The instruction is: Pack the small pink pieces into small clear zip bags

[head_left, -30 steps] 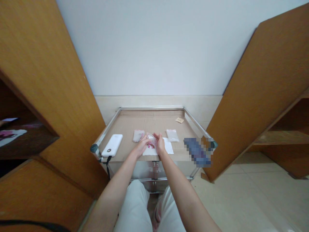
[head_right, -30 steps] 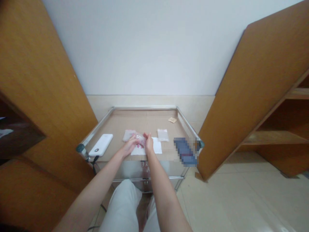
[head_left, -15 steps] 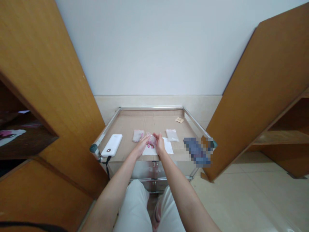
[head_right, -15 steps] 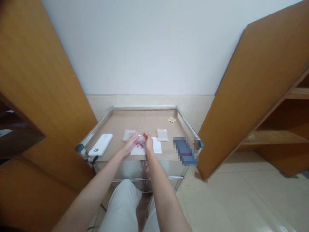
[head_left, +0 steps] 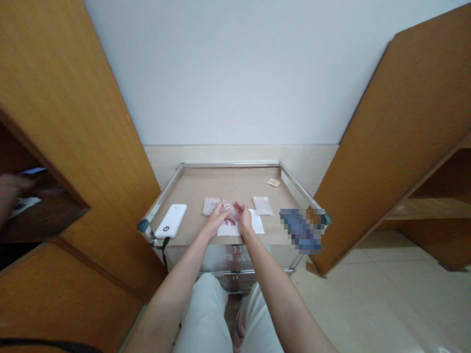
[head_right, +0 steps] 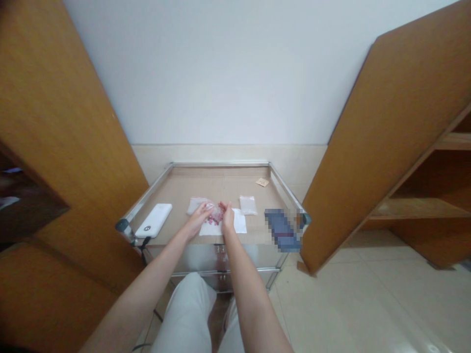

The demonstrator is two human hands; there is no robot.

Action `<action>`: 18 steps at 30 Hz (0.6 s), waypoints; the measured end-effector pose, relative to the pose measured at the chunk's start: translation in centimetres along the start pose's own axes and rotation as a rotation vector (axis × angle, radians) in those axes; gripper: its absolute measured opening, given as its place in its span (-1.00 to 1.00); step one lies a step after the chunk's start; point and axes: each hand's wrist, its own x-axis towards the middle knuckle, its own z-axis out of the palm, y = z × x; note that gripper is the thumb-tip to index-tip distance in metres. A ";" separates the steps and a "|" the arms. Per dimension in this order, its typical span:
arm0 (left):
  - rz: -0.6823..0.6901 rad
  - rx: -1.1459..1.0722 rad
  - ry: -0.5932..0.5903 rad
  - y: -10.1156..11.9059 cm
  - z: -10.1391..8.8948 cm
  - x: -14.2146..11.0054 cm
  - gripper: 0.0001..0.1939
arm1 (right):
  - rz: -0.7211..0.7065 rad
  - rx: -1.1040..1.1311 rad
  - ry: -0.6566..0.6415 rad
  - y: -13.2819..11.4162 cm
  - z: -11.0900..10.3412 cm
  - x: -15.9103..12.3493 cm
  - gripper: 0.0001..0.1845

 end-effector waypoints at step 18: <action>0.027 0.025 -0.019 0.1 -0.4 0.4 -0.72 | -0.059 -0.029 -0.014 0.2 -0.2 0.0 -0.58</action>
